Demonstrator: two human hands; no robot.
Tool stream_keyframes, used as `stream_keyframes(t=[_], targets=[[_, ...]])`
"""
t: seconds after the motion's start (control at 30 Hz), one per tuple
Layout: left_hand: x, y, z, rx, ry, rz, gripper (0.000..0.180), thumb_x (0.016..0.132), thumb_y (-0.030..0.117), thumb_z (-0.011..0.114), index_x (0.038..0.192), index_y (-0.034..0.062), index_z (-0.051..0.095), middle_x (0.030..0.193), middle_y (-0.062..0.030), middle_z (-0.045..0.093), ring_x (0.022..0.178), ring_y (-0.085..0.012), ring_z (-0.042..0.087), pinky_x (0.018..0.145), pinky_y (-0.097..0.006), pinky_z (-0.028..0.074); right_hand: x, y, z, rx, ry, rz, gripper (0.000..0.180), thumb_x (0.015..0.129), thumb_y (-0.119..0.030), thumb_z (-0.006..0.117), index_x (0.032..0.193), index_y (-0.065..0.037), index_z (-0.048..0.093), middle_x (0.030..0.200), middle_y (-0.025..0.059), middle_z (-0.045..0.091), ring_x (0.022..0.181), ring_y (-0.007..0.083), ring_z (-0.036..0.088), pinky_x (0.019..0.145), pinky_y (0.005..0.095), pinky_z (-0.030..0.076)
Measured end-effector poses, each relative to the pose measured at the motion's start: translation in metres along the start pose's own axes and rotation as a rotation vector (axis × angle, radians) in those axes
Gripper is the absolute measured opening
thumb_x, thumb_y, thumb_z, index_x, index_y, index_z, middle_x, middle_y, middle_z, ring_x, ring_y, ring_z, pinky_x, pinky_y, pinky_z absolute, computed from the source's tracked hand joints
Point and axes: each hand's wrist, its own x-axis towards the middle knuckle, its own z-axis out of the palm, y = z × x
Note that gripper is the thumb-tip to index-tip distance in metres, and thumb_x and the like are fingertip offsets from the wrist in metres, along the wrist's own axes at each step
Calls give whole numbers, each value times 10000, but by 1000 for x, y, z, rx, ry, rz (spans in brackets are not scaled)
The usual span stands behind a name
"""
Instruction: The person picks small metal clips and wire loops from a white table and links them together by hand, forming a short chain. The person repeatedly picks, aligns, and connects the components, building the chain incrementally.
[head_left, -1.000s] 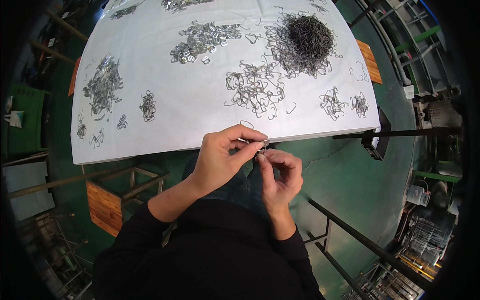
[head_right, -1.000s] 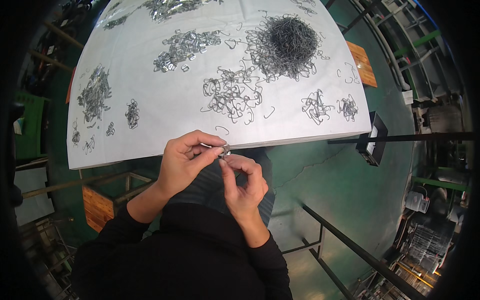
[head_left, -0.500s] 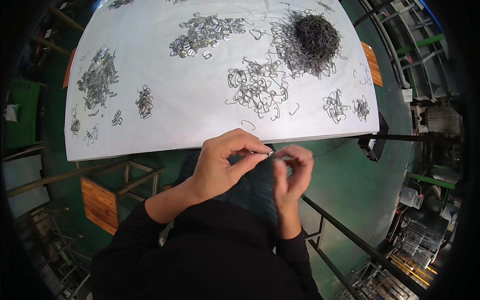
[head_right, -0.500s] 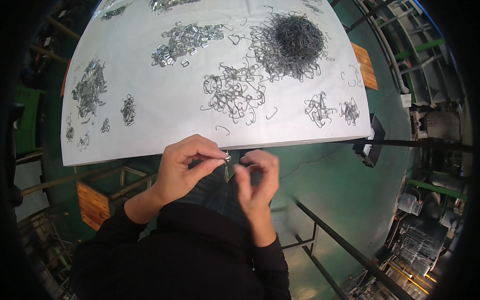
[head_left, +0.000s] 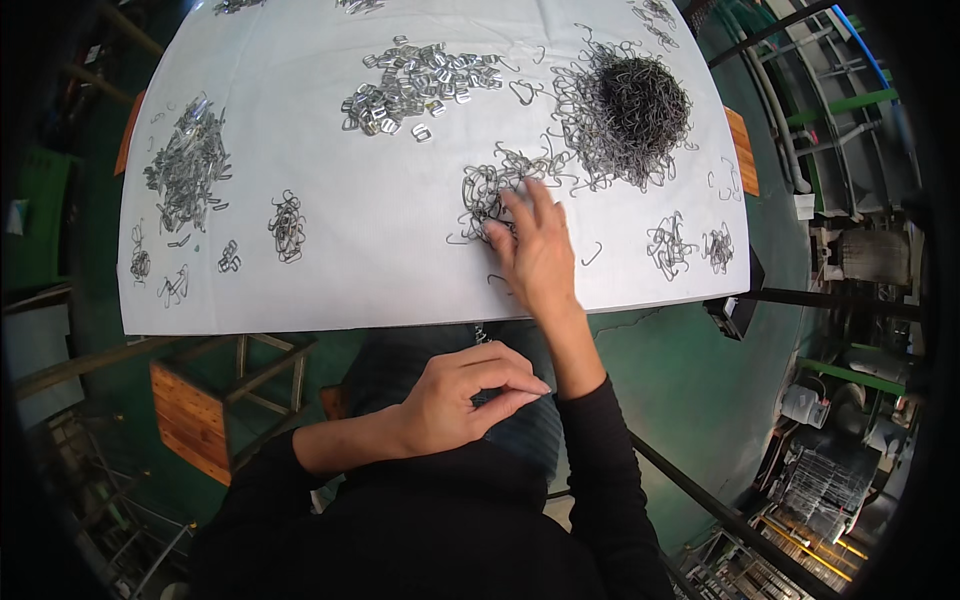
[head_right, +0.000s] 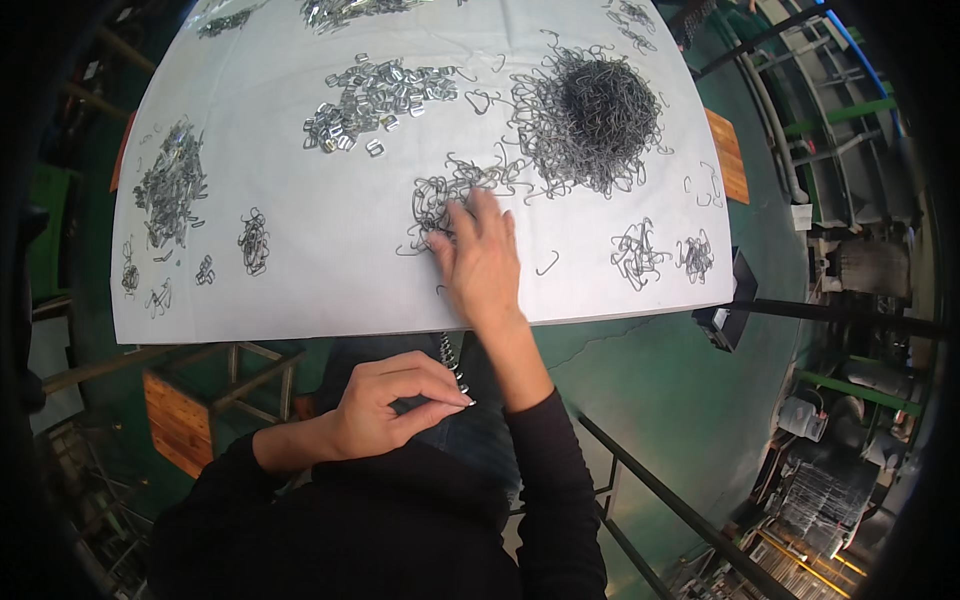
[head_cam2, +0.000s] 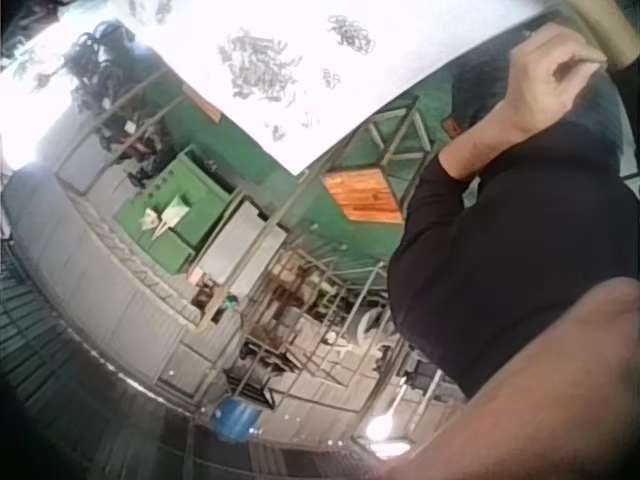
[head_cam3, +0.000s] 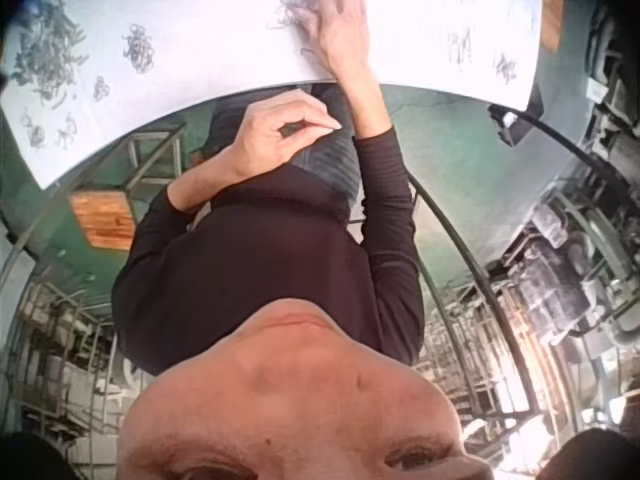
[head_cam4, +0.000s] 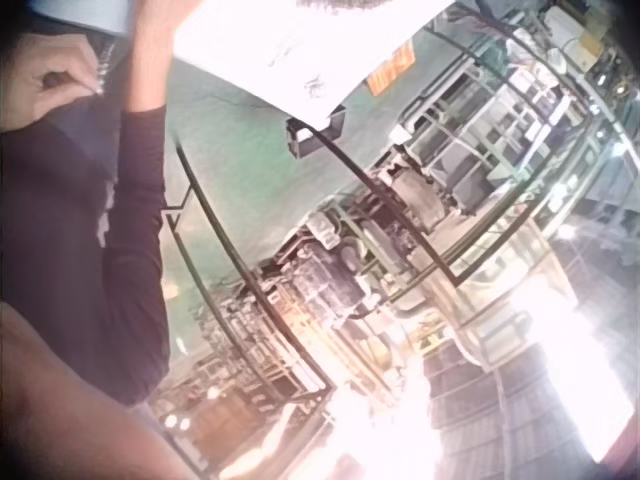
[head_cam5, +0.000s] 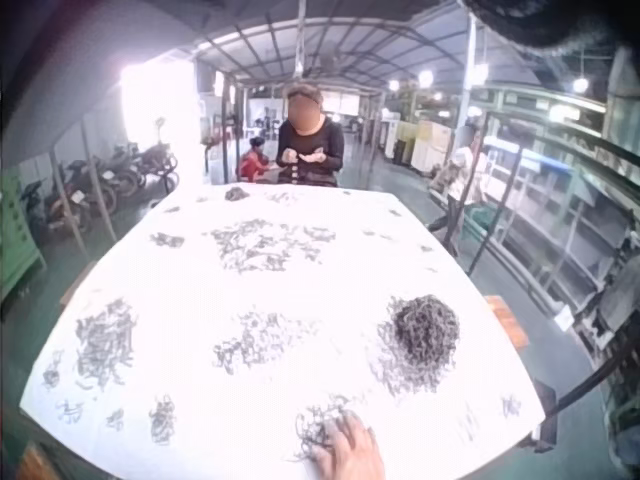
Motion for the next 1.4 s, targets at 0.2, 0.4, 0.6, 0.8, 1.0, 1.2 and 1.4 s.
stream_keyframes(t=[0.2, 0.4, 0.6, 0.8, 1.0, 1.2, 1.4], targets=[[1, -6, -5, -5, -37, 35, 156, 795, -15, 707, 932, 58, 693, 911, -56, 633, 762, -170, 639, 641, -269, 531, 47, 50, -24, 101, 214, 179, 163, 852, -61, 613, 1007, -30, 655, 1042, 146, 627, 931, 323, 612, 814, 395, 491], [1, -15, -4, 2, -49, 69, 150, 789, -8, 711, 923, 57, 691, 908, -60, 630, 744, -170, 640, 637, -266, 540, 63, 62, -33, 76, 31, 93, 227, 869, 21, 562, 1040, -67, 683, 925, 99, 624, 772, 236, 625, 695, 331, 498], [0, -17, -1, 3, -44, 57, 147, 783, -10, 714, 912, 55, 690, 903, -63, 628, 741, -177, 638, 634, -270, 540, 74, 57, -29, 33, 38, 110, 221, 859, 38, 559, 994, -75, 693, 910, 105, 612, 771, 248, 610, 698, 330, 487], [-2, -18, -1, 26, -55, 55, 217, 724, -64, 739, 907, 50, 715, 907, -80, 647, 748, -161, 652, 639, -253, 543, 46, 45, -36, 179, -149, 52, 257, 782, 105, 556, 885, -71, 711, 885, 101, 598, 789, 239, 608, 695, 322, 487], [-4, -19, -1, 39, -71, 50, 219, 723, -67, 737, 907, 50, 715, 903, -82, 646, 747, -163, 649, 637, -255, 539, 40, 48, -39, 82, -127, 103, 286, 744, 86, 570, 829, -138, 726, 930, 78, 608, 848, 280, 623, 726, 389, 506], [-7, -16, 1, 59, -66, 54, 195, 745, -46, 730, 909, 57, 708, 897, -73, 639, 743, -167, 640, 633, -261, 531, 83, 58, -33, 46, -35, -35, 341, 758, 103, 502, 918, -110, 717, 987, 99, 622, 921, 299, 619, 782, 385, 504], [-10, -18, 3, 15, -36, 42, 163, 774, -8, 719, 914, 71, 696, 899, -51, 623, 741, -178, 626, 635, -277, 522, 78, 50, -24, 151, -207, -97, 348, 728, 100, 508, 896, -115, 724, 996, 81, 642, 901, 292, 633, 787, 379, 511]])
